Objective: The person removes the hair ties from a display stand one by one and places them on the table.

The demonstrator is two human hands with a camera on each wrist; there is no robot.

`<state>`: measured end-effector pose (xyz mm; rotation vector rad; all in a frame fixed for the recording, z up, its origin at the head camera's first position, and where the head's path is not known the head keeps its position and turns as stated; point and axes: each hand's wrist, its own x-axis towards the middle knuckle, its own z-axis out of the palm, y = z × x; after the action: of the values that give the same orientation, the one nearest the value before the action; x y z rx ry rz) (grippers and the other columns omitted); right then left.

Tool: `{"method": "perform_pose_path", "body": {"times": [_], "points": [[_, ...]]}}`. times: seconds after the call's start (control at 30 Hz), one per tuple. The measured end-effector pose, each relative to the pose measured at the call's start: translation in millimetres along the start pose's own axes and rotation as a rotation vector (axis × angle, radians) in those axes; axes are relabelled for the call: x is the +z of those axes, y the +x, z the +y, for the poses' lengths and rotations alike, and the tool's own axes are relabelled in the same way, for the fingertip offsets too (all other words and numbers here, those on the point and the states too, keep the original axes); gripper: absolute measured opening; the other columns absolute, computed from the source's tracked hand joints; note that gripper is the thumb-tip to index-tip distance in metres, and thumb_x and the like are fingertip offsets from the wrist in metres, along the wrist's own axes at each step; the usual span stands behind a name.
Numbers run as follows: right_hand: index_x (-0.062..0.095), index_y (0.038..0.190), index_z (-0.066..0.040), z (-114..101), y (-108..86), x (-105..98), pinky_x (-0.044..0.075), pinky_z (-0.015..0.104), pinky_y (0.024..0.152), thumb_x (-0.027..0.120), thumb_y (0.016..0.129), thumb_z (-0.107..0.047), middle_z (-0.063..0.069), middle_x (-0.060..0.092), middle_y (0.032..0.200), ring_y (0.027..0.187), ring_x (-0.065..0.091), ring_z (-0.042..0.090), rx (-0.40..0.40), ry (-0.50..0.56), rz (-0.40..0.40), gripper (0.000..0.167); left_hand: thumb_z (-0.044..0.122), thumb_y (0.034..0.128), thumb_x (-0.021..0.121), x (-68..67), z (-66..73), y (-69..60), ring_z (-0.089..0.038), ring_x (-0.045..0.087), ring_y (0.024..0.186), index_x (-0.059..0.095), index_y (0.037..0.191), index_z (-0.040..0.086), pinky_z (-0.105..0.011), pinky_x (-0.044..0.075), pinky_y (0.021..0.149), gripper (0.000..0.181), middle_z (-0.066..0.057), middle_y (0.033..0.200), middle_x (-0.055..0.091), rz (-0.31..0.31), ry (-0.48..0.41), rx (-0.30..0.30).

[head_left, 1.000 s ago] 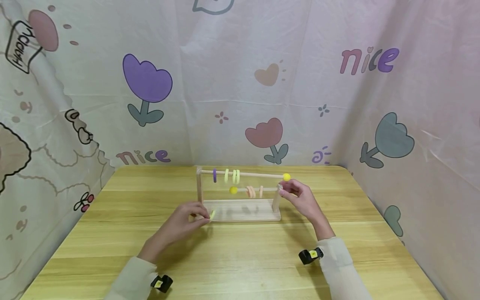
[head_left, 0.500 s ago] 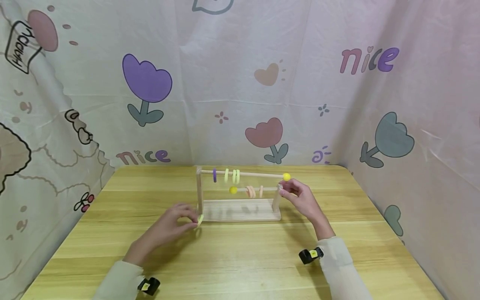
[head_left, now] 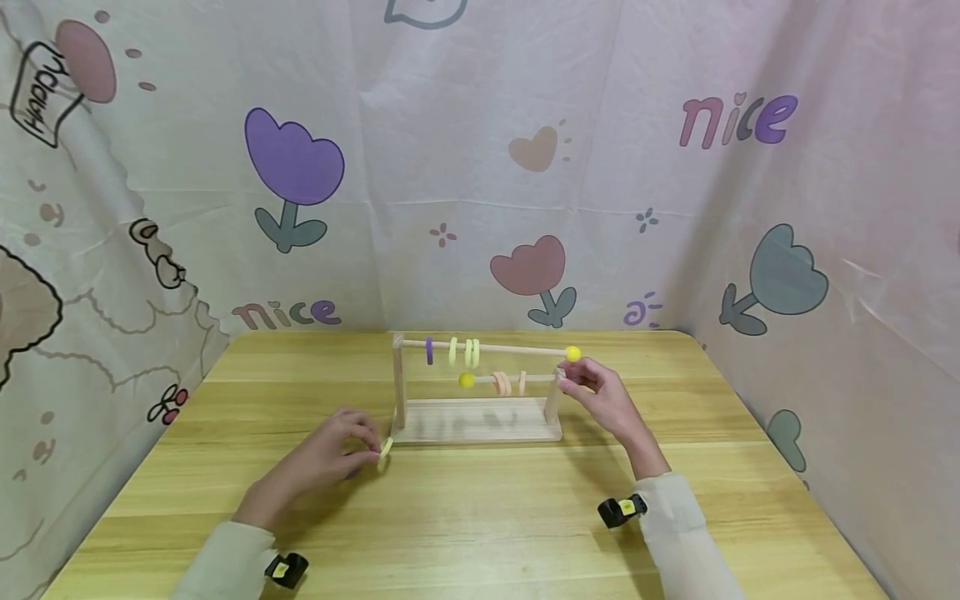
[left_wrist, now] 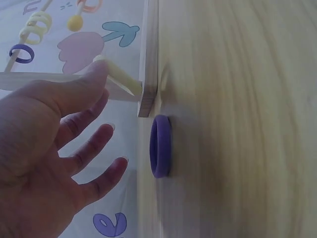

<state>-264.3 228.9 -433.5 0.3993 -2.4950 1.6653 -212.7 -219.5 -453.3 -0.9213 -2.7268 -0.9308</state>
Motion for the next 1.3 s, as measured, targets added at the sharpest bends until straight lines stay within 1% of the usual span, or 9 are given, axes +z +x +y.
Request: {"method": "perform_pose_path", "body": {"times": [0.1,0.2,0.3,0.5,0.6,0.87,1.0,1.17,1.3], "points": [[0.066,0.123,0.001,1,0.3,0,0.055,0.013,0.089,0.071,0.098,-0.014,0.023,0.069,0.117,0.11,0.065,0.028,0.004,0.0,-0.001,0.029,0.01,0.0842,0.084,0.1,-2.7,-0.9,-0.015,0.055,0.101,0.077,0.081,0.02,-0.033,0.053,0.089,0.012,0.006,0.099,0.07,-0.017,0.002,0.0],[0.066,0.123,0.001,1,0.2,0,0.054,0.013,0.089,0.071,0.098,-0.014,0.023,0.07,0.117,0.11,0.066,0.028,0.0,-0.004,0.002,0.029,0.011,0.0837,0.084,1.6,-5.4,-1.9,-0.013,0.053,0.101,0.078,0.081,0.021,-0.032,0.051,0.088,0.012,0.006,0.101,0.069,-0.038,0.001,-0.007],[0.066,0.123,0.001,1,0.2,0,0.054,0.013,0.089,0.071,0.098,-0.014,0.023,0.07,0.117,0.11,0.066,0.028,-0.006,-0.011,0.003,0.029,0.011,0.0838,0.084,3.6,-7.4,-2.6,-0.013,0.05,0.103,0.077,0.08,0.022,-0.029,0.052,0.087,0.014,0.005,0.102,0.067,-0.059,-0.016,-0.025],[0.066,0.123,0.001,1,-0.2,0,0.053,0.012,0.09,0.07,0.099,-0.015,0.022,0.07,0.118,0.11,0.066,0.026,-0.016,-0.02,0.004,0.029,0.011,0.0864,0.082,6.0,-8.9,-3.2,-0.021,0.046,0.11,0.076,0.079,0.022,-0.023,0.056,0.083,0.014,0.0,0.105,0.065,-0.096,-0.076,-0.069],[0.066,0.123,0.001,1,-0.2,0,0.053,0.012,0.091,0.07,0.099,-0.014,0.022,0.07,0.118,0.109,0.066,0.023,-0.018,-0.022,0.005,0.029,0.011,0.0872,0.081,6.1,-9.3,-3.1,-0.021,0.045,0.111,0.076,0.08,0.022,-0.023,0.058,0.082,0.014,0.0,0.107,0.063,-0.114,-0.093,-0.093],[0.067,0.123,-0.001,-1,0.2,0,0.054,0.013,0.09,0.071,0.098,-0.015,0.02,0.071,0.117,0.104,0.065,0.009,-0.001,-0.028,0.005,0.028,0.012,0.0879,0.081,8.0,-11.2,-2.9,-0.019,0.044,0.11,0.077,0.081,0.021,-0.023,0.057,0.081,0.012,0.001,0.107,0.062,-0.135,-0.117,-0.114],[0.067,0.123,-0.001,-1,-0.1,0,0.054,0.013,0.09,0.071,0.098,-0.015,0.02,0.071,0.117,0.105,0.066,0.011,-0.001,-0.03,0.002,0.028,0.013,0.0878,0.081,8.8,-11.8,-3.4,-0.021,0.044,0.112,0.077,0.081,0.021,-0.023,0.058,0.082,0.012,0.001,0.108,0.061,-0.137,-0.123,-0.117],[0.066,0.123,0.0,0,-0.2,0,0.053,0.013,0.09,0.07,0.099,-0.016,0.021,0.071,0.117,0.109,0.066,0.022,-0.002,-0.023,0.002,0.029,0.014,0.0882,0.081,9.1,-12.8,-3.4,-0.02,0.044,0.112,0.077,0.081,0.022,-0.023,0.058,0.082,0.012,0.001,0.108,0.061,-0.14,-0.123,-0.113],[0.066,0.123,0.0,0,-0.1,0,0.053,0.013,0.09,0.071,0.099,-0.016,0.021,0.071,0.118,0.109,0.066,0.02,0.002,-0.021,0.002,0.029,0.014,0.0887,0.081,8.9,-12.5,-3.3,-0.018,0.043,0.11,0.077,0.081,0.022,-0.023,0.057,0.081,0.012,0.001,0.108,0.061,-0.149,-0.114,-0.108]]}}
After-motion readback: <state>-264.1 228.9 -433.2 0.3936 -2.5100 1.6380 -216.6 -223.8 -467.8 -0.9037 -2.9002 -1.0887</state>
